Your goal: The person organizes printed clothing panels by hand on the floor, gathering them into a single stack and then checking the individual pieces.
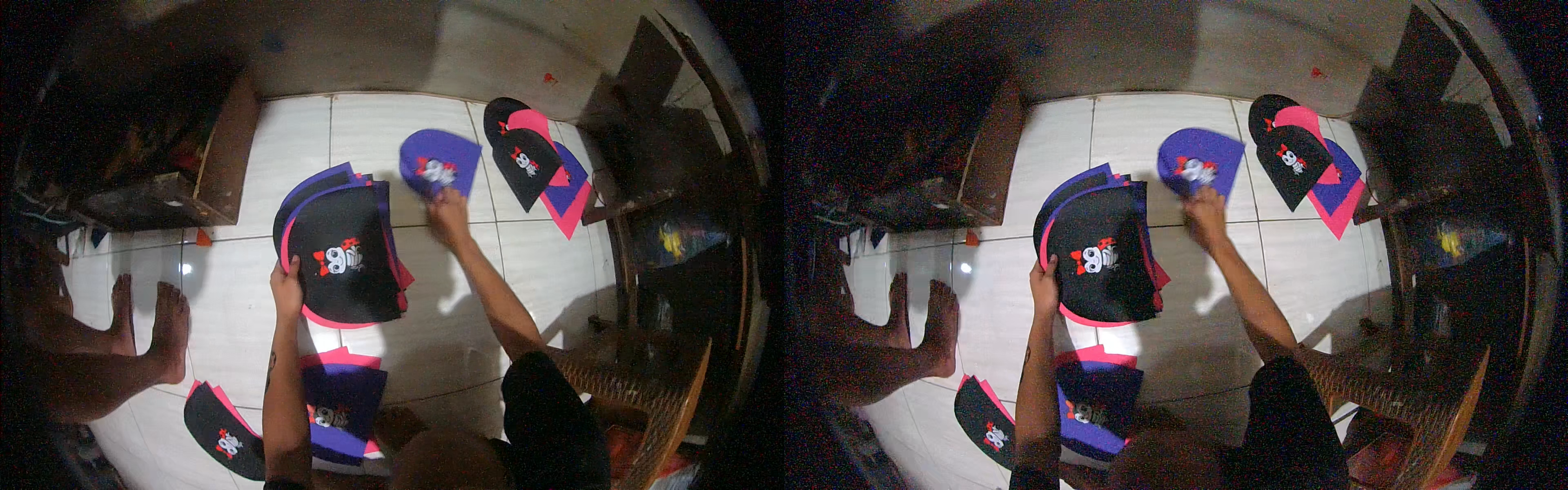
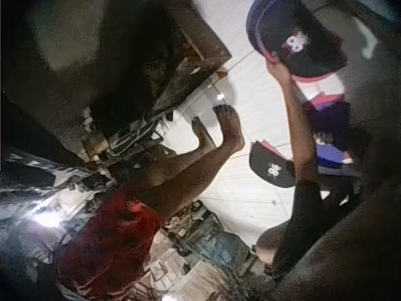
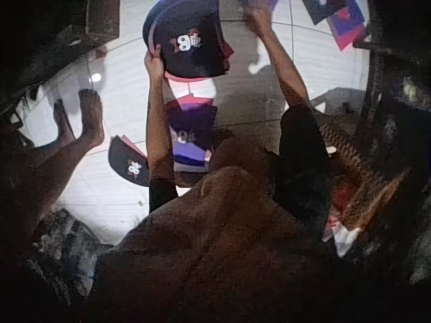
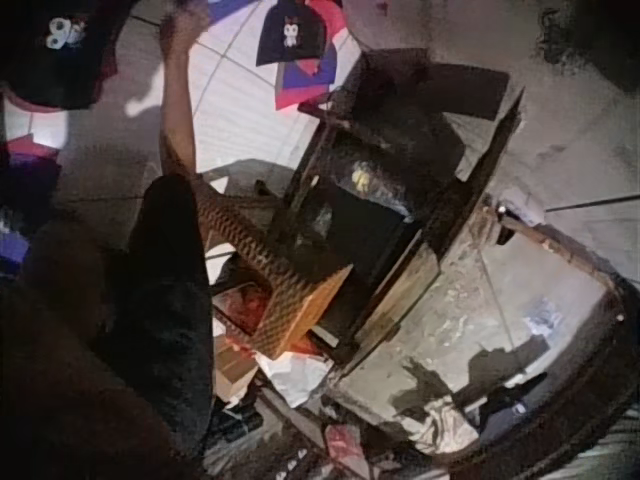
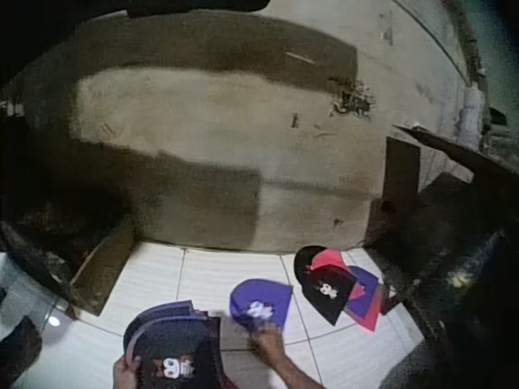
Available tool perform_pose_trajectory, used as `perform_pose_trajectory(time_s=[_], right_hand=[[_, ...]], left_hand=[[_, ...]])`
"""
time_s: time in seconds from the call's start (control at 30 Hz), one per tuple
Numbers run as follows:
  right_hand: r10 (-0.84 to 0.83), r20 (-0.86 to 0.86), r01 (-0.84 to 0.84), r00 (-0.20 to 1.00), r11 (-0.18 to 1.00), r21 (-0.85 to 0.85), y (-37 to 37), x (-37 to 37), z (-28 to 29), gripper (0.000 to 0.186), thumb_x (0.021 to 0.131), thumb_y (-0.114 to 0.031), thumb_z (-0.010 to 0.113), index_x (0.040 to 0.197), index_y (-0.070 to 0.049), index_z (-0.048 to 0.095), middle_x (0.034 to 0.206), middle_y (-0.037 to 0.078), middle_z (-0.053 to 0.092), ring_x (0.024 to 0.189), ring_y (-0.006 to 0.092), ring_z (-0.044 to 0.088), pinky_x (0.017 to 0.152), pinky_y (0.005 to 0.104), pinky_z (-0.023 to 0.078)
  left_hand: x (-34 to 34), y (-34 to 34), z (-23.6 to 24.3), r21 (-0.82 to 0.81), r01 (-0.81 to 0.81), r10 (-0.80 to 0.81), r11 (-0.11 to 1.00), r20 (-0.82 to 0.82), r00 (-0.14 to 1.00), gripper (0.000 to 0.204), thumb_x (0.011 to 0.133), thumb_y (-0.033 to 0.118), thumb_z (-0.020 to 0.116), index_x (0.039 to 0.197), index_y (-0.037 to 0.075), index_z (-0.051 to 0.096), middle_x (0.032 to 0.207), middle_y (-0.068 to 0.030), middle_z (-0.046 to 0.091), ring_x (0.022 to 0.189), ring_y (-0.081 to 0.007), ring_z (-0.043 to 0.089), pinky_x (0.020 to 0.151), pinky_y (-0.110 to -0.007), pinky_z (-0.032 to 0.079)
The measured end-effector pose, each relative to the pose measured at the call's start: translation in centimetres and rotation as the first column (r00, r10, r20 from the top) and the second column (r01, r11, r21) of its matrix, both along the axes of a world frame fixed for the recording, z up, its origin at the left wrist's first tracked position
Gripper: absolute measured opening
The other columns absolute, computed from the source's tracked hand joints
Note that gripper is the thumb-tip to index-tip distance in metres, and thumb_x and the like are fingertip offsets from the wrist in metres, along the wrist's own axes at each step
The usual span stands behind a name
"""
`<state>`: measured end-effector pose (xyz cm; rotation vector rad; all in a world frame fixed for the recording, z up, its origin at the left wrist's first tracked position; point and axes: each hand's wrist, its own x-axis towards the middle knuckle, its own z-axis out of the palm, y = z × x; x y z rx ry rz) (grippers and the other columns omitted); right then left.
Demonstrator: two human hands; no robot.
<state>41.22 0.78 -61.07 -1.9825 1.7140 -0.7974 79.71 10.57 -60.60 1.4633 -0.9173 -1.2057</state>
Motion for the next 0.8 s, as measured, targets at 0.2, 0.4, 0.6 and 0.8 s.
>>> perform_pose_trajectory(time_s=[0.2,0.4,0.6,0.8], right_hand=[[0.352,-0.143,-0.358,0.925,0.934,-0.015,7.6,11.0,7.3,0.060,0.080,-0.040,0.073,0.123,-0.001,0.060,0.123,0.021,0.061,0.116,0.0414,0.054,0.104,0.0545,0.036],[-0.703,-0.466,0.556,0.538,0.711,-0.431,-3.2,-13.5,1.3,0.065,0.086,-0.046,0.065,0.133,-0.002,0.055,0.124,0.029,0.058,0.122,0.0452,0.049,0.102,0.0576,0.036],[-0.353,-0.336,0.231,0.873,0.907,-0.353,1.3,-4.4,1.0,0.031,0.094,-0.023,0.056,0.117,-0.003,0.064,0.112,0.021,0.059,0.102,0.0413,0.053,0.088,0.0548,0.040],[0.183,-0.007,-0.184,0.983,0.983,-0.031,13.7,10.9,4.2,0.041,0.090,-0.013,0.052,0.127,0.006,0.054,0.127,0.029,0.054,0.121,0.0450,0.050,0.107,0.0527,0.037]], left_hand=[[1.8,1.0,2.1,0.091,-0.085,0.113,0.992,-0.377,0.919,0.043,0.099,0.026,0.060,0.128,-0.005,0.056,0.121,-0.0146,0.066,0.107,-0.0201,0.062,0.095,-0.033,0.046],[1.2,0.3,1.0,-0.062,0.092,-0.082,0.994,0.151,0.985,0.043,0.093,0.018,0.069,0.128,-0.004,0.056,0.122,-0.0140,0.065,0.109,-0.0214,0.062,0.099,-0.035,0.046],[0.8,0.3,1.9,-0.066,-0.034,0.046,0.997,0.193,0.980,0.039,0.095,0.020,0.067,0.122,-0.006,0.059,0.115,-0.0148,0.068,0.103,-0.0207,0.064,0.095,-0.035,0.048],[-2.2,-3.6,2.3,0.015,0.095,-0.093,0.995,-0.104,0.990,0.040,0.095,0.018,0.066,0.126,-0.005,0.057,0.120,-0.0128,0.067,0.107,-0.0213,0.063,0.099,-0.034,0.046]])
